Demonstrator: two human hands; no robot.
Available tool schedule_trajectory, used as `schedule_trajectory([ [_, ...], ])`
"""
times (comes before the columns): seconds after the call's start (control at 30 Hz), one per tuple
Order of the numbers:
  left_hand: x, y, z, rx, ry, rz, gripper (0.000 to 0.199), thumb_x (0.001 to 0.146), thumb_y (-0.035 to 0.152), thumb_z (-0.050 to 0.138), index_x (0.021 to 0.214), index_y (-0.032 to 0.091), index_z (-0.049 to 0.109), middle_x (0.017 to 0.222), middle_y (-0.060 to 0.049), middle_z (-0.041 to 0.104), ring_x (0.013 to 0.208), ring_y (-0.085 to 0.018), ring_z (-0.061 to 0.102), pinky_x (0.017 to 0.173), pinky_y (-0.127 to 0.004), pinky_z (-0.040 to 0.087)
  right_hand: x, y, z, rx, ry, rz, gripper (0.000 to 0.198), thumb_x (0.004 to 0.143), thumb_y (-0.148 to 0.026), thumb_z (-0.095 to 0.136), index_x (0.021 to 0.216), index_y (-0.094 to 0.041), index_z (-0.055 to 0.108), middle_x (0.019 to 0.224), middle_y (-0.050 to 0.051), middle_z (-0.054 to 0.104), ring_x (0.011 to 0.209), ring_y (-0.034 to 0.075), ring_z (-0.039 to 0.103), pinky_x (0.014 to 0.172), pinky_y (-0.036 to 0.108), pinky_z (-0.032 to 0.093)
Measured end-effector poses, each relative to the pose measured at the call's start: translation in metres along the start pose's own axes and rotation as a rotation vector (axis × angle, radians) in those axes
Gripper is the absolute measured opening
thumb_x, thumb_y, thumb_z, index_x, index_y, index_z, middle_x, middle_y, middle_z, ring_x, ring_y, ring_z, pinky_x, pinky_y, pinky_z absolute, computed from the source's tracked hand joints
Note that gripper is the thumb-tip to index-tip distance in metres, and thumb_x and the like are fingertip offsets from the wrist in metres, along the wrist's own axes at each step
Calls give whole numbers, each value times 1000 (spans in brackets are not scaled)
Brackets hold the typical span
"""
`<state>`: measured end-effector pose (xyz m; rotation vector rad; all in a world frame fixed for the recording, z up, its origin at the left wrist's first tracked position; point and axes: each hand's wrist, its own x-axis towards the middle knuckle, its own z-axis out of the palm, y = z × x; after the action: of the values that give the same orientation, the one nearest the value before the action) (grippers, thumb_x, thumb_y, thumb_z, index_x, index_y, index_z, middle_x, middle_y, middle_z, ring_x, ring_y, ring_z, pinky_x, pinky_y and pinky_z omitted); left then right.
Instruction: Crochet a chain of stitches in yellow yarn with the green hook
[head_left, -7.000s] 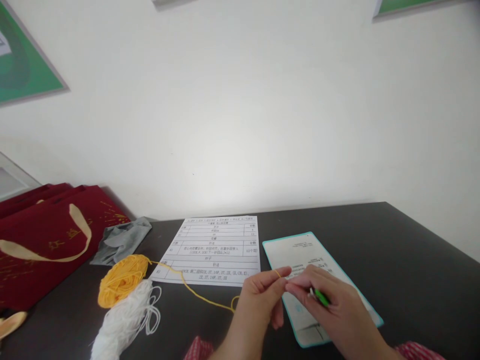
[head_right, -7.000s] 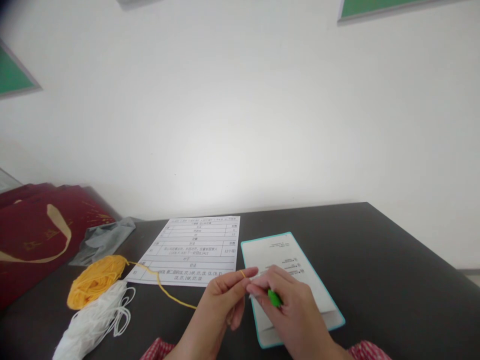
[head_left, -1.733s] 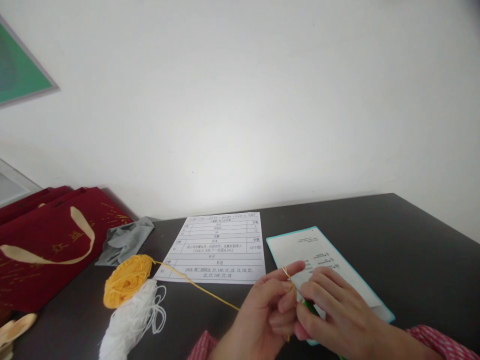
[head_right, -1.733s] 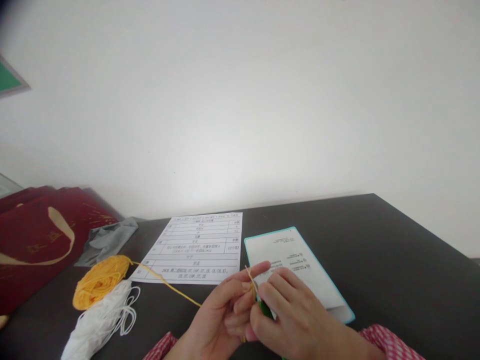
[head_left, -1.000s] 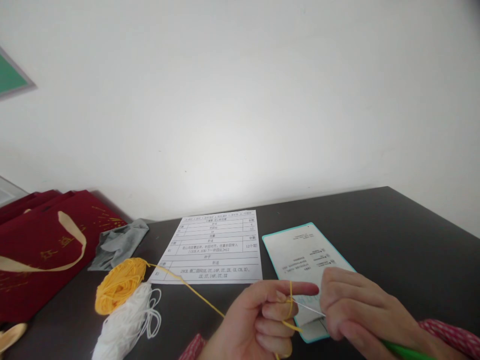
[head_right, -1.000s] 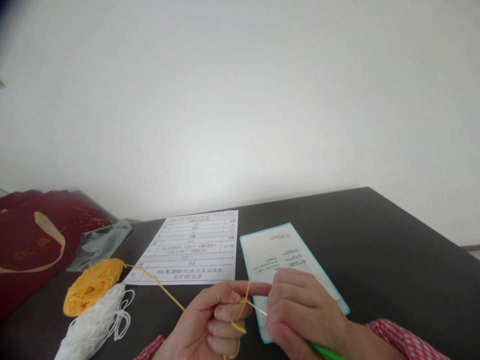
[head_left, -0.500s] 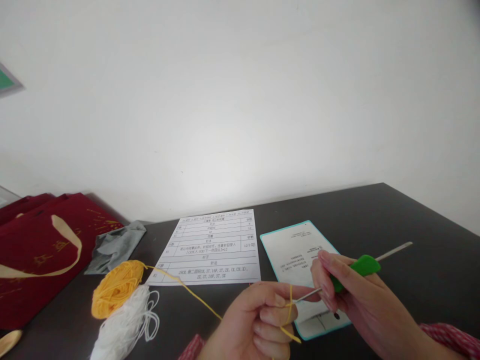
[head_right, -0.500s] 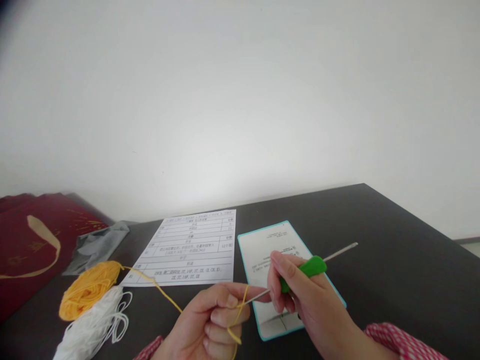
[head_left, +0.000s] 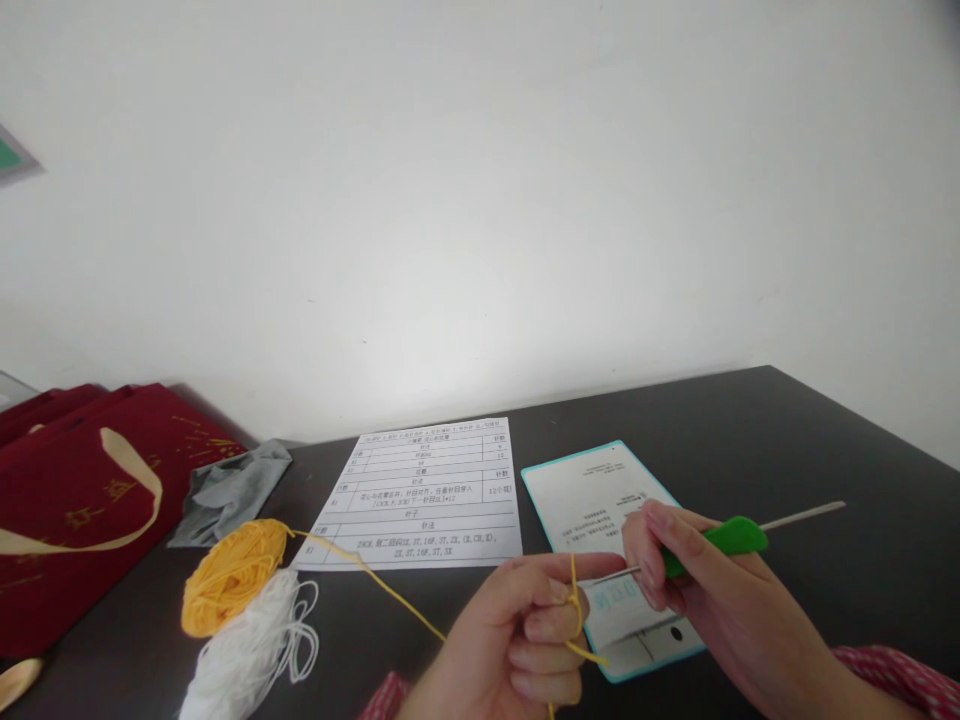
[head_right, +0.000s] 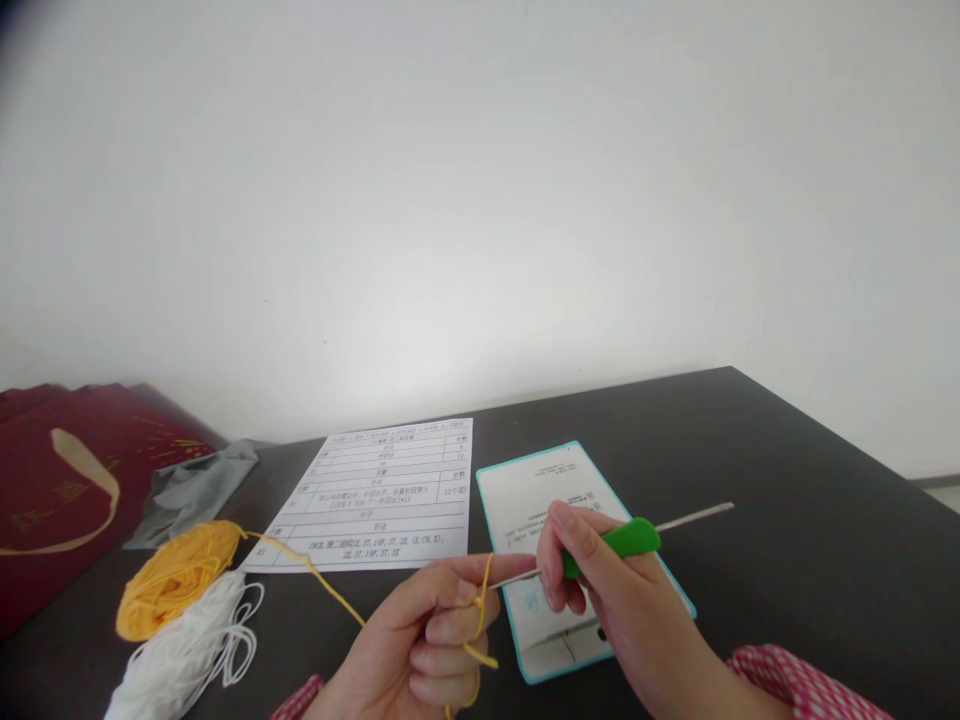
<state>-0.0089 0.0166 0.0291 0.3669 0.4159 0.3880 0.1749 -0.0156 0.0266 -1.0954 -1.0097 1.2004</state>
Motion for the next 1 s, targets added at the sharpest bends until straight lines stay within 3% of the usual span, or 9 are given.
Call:
schedule_trajectory([
  [0.3,4,-4,1,43,78,123,43,79,11,63,121,18,70,48,11,36,37,-1,9,38,-14,11,-10,10,-5,-98,-81,-189,56,98,-57,47,57,-20,59,53,-1,52,50,13,46,46,24,37],
  [0.6,7,-11,-1,127,118,212,63,81,15,65,143,22,54,52,8,46,36,-1,17,37,-15,11,-24,-4,-9,-526,-202,-584,35,106,-32,37,76,-23,53,64,-1,56,57,12,55,54,24,44],
  [0.8,11,-14,-4,141,127,251,69,82,18,67,148,23,47,52,8,48,35,-2,19,36,-16,12,-21,-11,-5,-787,-294,-809,36,106,-22,31,79,-23,55,63,4,65,58,17,60,55,31,49],
  [1.0,10,-11,-4,12,45,189,48,83,16,69,131,26,65,55,7,48,38,-1,20,38,-13,15,-15,5,-7,-1086,-284,-1143,30,105,-23,40,83,-19,61,65,3,68,57,17,59,56,32,51],
])
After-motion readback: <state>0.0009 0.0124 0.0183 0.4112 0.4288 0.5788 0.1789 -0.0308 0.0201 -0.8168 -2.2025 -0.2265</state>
